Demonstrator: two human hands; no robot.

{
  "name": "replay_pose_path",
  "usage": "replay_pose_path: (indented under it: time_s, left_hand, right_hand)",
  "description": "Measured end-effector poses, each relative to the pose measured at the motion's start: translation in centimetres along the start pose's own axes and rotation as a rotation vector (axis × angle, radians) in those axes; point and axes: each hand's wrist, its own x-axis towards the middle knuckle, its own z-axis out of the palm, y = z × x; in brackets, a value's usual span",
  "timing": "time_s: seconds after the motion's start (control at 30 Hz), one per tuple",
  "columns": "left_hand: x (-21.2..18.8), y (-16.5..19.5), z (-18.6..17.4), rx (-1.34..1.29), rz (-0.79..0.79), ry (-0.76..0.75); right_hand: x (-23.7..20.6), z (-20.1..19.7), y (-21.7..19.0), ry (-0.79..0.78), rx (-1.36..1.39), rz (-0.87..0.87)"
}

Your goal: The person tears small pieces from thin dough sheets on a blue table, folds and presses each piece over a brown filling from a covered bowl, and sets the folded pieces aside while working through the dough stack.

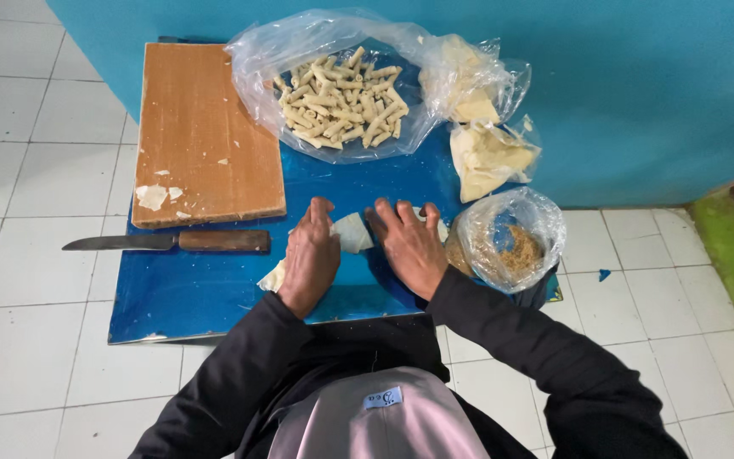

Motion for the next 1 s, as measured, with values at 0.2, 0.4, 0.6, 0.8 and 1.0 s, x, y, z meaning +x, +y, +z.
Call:
replay_pose_path:
  time_s: [0.2, 0.4, 0.6, 0.8, 1.0]
  left_hand:
    - [-0.2, 0.0, 0.1, 0.001, 0.008, 0.003]
    - [-0.4, -0.7, 0.5, 0.004, 0.016, 0.002]
    - [-0.2, -1.1, 1.0, 0.007, 0.026, 0.009]
    - [-0.1, -0.8, 1.1, -0.007, 0.043, 0.021]
    - [0.0, -0.1, 1.0, -0.016, -0.055, -0.052]
  right_hand:
    - [-0.2, 0.8, -1.8, 0.007, 0.066, 0.029]
    - [-0.9, 0.4, 1.0, 0.001, -0.005, 0.069]
    - [-2.5, -2.4, 13.2, 0.072, 0.234, 0.376]
    - [-4.4, 0.3, 16.0, 0.016, 0.004, 0.437]
    - [-5.4, 0.5, 19.6, -0.024, 0.111, 0.526]
